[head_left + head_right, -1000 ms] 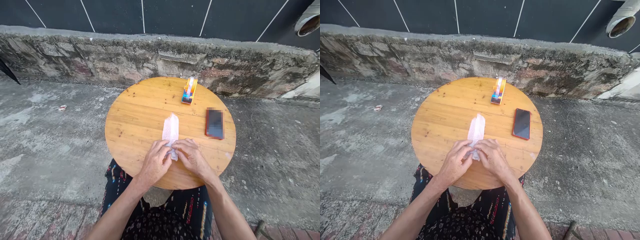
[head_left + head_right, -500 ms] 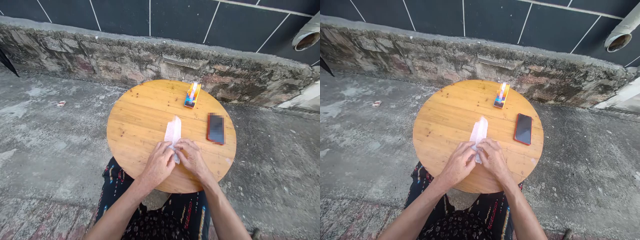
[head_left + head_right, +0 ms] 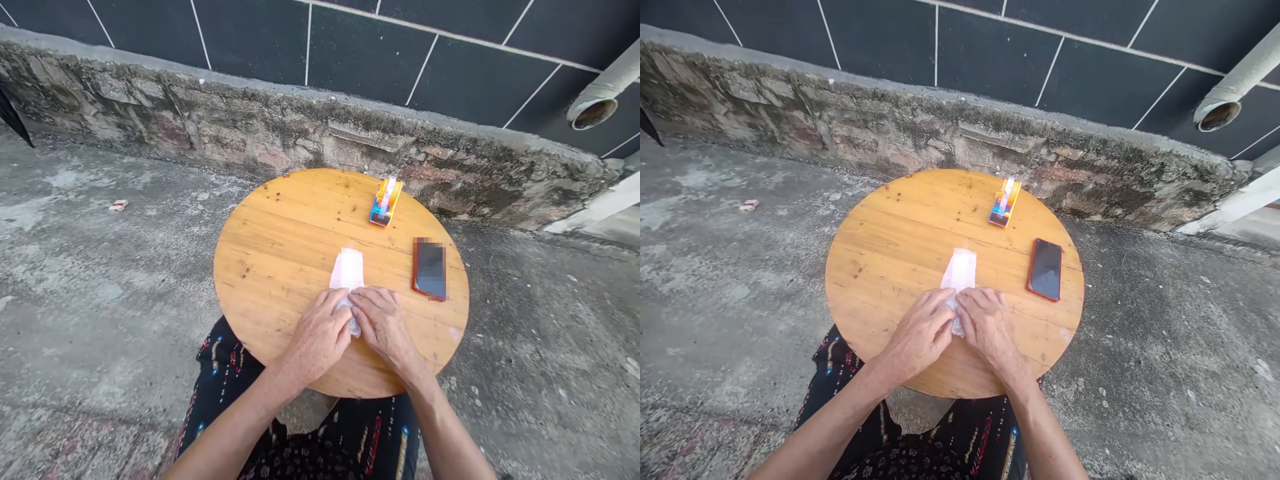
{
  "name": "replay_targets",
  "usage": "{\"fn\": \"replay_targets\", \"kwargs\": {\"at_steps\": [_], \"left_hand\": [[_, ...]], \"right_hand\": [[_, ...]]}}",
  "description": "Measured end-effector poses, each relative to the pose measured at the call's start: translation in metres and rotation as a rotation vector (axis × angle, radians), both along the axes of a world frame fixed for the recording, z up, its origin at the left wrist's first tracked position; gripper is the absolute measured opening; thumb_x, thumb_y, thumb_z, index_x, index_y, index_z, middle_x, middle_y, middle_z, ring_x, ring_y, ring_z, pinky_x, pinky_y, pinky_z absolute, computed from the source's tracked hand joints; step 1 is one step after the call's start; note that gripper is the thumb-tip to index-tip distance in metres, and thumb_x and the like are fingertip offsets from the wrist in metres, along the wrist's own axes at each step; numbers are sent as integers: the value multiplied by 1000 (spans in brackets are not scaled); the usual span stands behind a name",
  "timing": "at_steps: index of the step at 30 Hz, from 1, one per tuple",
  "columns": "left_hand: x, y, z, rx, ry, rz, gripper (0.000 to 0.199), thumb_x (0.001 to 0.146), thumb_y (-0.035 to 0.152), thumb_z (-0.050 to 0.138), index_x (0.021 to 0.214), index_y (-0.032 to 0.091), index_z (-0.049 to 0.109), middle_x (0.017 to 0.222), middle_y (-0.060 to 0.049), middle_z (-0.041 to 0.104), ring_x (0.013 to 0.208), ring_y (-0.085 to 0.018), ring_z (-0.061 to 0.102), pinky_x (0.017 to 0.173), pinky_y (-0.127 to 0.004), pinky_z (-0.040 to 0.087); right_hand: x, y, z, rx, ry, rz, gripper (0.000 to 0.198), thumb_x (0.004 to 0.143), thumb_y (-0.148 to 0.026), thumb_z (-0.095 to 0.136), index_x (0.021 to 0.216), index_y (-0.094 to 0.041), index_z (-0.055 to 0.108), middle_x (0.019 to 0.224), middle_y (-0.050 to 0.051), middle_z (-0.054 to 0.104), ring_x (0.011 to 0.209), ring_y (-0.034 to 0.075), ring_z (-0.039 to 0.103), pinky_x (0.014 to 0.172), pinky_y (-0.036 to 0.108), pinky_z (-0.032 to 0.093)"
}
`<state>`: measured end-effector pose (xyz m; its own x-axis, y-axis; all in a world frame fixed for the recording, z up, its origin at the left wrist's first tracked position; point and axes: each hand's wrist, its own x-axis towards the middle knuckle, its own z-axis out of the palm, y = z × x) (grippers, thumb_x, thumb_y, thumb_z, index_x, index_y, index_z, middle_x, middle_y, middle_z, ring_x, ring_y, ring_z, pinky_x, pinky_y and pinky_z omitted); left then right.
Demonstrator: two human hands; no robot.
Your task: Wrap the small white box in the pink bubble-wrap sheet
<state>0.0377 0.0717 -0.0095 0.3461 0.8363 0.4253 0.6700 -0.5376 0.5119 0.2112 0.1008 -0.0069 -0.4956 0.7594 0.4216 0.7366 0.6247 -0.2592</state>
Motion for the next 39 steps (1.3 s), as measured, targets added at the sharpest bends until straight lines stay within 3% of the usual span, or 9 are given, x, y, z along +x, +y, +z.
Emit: {"fn": "replay_targets", "kwargs": {"at_steps": [4, 10, 17, 22, 29, 36, 39], "left_hand": [[-1, 2, 2, -41, -25, -35, 16, 84, 4, 49, 88, 18, 57, 115, -7, 61, 111, -22, 54, 97, -38, 49], [0, 3, 3, -48, -30, -34, 17, 84, 4, 49, 87, 19, 56, 112, -7, 62, 108, -22, 55, 94, -38, 50], [0, 3, 4, -22, 1, -33, 17, 83, 4, 49, 81, 20, 54, 110, -7, 63, 105, -23, 56, 89, -38, 52], [1, 3, 4, -11, -12, -19, 17, 84, 3, 47, 80, 19, 53, 111, -7, 62, 106, -22, 56, 89, -37, 52], [0, 4, 6, -33, -21, -34, 18, 82, 3, 48, 77, 20, 52, 106, -6, 64, 101, -22, 57, 87, -37, 52], [-3, 5, 7, -73, -50, -54, 19, 80, 2, 49, 77, 20, 53, 102, -5, 64, 101, -21, 58, 84, -35, 52], [-4, 6, 7, -75, -59, -58, 19, 81, 3, 48, 79, 20, 55, 102, -5, 64, 100, -21, 58, 84, -35, 52]], "right_hand": [[0, 0, -2, -9, 1, -10, 27, 98, -25, 45, 112, -19, 68, 112, 8, 70, 101, 22, 59, 86, 40, 43], [0, -1, -4, -45, -5, -3, 29, 98, -25, 43, 114, -19, 67, 114, 10, 69, 104, 24, 58, 87, 43, 45], [8, -8, -5, -48, 153, -22, 28, 97, -28, 47, 120, -18, 61, 119, 11, 66, 107, 25, 58, 91, 44, 46], [2, -11, -4, -149, 97, -35, 29, 100, -32, 42, 118, -19, 62, 118, 10, 67, 106, 25, 59, 91, 44, 45], [1, -14, -6, -145, 121, -21, 30, 99, -33, 43, 120, -19, 60, 119, 11, 67, 108, 26, 60, 93, 45, 46], [13, -27, -6, -129, 37, 68, 58, 88, -38, 59, 140, -19, 43, 139, 15, 54, 127, 30, 51, 103, 52, 42], [10, -26, -11, -88, -14, 51, 56, 87, -33, 61, 138, -17, 46, 136, 16, 57, 123, 31, 55, 99, 52, 45]]}}
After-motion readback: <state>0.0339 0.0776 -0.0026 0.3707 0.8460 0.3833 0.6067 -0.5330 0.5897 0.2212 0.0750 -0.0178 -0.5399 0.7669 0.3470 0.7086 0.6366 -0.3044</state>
